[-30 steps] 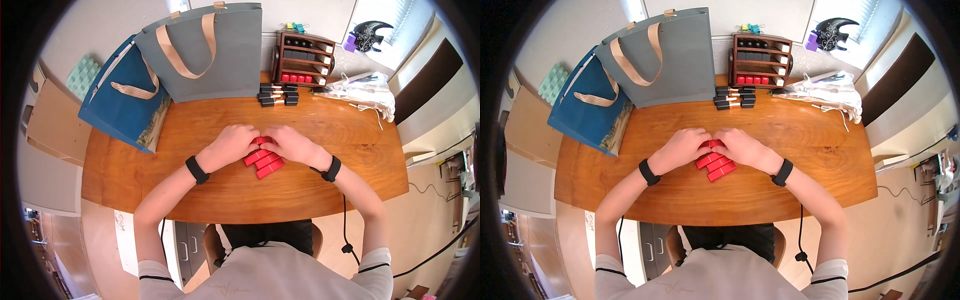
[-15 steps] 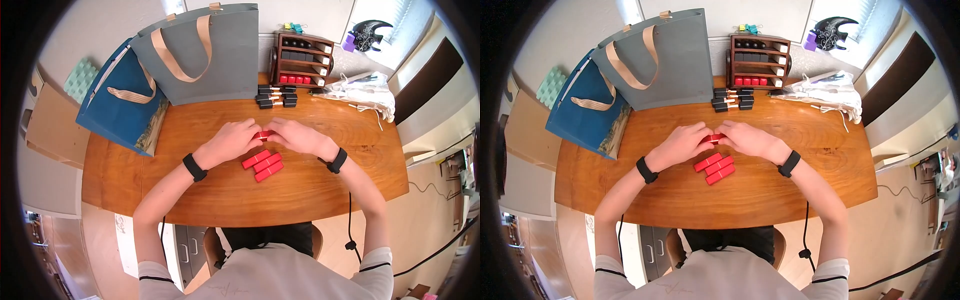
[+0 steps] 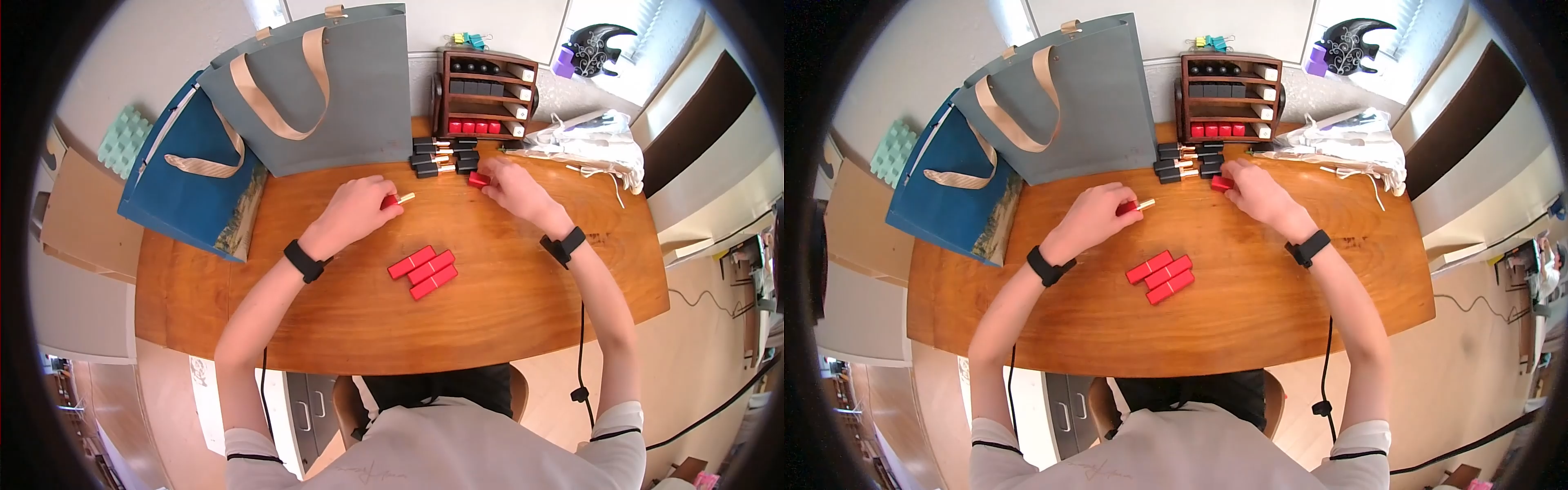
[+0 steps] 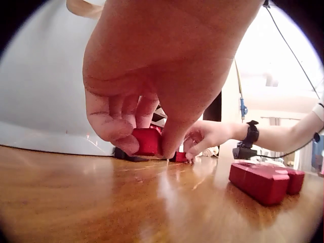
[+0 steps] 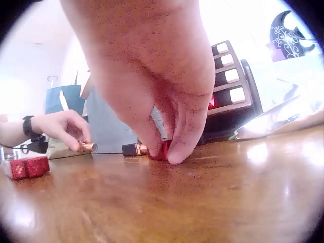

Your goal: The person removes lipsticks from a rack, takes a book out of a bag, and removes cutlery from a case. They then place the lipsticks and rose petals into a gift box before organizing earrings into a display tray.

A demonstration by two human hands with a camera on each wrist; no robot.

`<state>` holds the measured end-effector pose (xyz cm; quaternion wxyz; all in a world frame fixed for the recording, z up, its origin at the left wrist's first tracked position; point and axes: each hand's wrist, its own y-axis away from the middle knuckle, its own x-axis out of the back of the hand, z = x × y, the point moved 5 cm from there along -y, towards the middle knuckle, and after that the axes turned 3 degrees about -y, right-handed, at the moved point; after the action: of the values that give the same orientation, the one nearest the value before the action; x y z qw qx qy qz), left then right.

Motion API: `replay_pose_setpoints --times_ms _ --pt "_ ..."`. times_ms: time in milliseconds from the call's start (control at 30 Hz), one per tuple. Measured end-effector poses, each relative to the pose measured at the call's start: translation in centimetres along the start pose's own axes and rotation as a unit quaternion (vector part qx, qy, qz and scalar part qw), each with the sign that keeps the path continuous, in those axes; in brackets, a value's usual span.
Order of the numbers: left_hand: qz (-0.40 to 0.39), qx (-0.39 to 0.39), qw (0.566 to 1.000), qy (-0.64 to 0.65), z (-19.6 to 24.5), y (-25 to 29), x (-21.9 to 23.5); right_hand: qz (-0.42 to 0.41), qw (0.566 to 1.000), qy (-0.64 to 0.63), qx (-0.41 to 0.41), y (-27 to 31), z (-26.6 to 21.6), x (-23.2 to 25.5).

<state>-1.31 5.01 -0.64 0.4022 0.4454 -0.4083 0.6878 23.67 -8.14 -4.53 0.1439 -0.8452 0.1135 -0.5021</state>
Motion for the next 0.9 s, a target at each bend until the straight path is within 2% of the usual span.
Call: replay_pose_setpoints --times_ms 100,200,233,333,367,467,500,567,667,767,867,900 --pt "0.003 0.000 1.000 -0.003 -0.3 -1.1 -0.7 0.060 0.997 0.018 -0.044 0.3 -2.4 0.8" --pt "0.008 0.001 1.000 -0.014 -0.8 -2.4 -1.9 -0.010 1.000 -0.018 0.015 1.0 -4.8 0.9" --pt "0.010 0.001 1.000 -0.020 -0.9 -2.8 -2.1 -0.064 0.997 -0.017 0.044 1.2 -5.6 0.6" --pt "-0.011 0.007 1.000 0.027 -0.9 -3.9 -2.6 -0.146 0.988 -0.032 0.048 2.3 -8.2 -0.1" --pt "-0.009 0.018 0.998 0.052 -0.4 -4.0 -2.3 -0.149 0.985 -0.038 0.071 2.7 -8.7 -0.4" --pt "-0.029 0.014 0.999 0.033 -1.4 -4.9 -3.6 -0.197 0.975 -0.070 0.069 3.6 -10.6 -0.8" --pt "0.002 0.004 0.999 0.042 -1.6 -5.3 -3.6 -0.196 0.974 -0.078 0.089 4.0 -10.8 -1.3" --pt "0.057 -0.012 0.997 0.057 -1.2 -4.6 -3.2 -0.205 0.973 -0.074 0.073 4.4 -11.7 -1.5" --pt "0.080 0.022 0.996 0.025 0.7 -2.9 -1.4 -0.203 0.975 -0.062 0.070 4.7 -12.5 -2.0" --pt "-0.004 -0.037 0.998 0.056 2.6 0.0 0.4 -0.206 0.974 -0.055 0.077 4.9 -12.7 -2.5" --pt "-0.188 -0.041 0.974 0.118 5.0 3.2 0.9 -0.198 0.975 -0.048 0.088 5.0 -12.9 -3.0" --pt "-0.202 -0.042 0.972 0.115 5.3 4.0 0.6 -0.196 0.976 -0.028 0.088 5.0 -13.3 -2.9"
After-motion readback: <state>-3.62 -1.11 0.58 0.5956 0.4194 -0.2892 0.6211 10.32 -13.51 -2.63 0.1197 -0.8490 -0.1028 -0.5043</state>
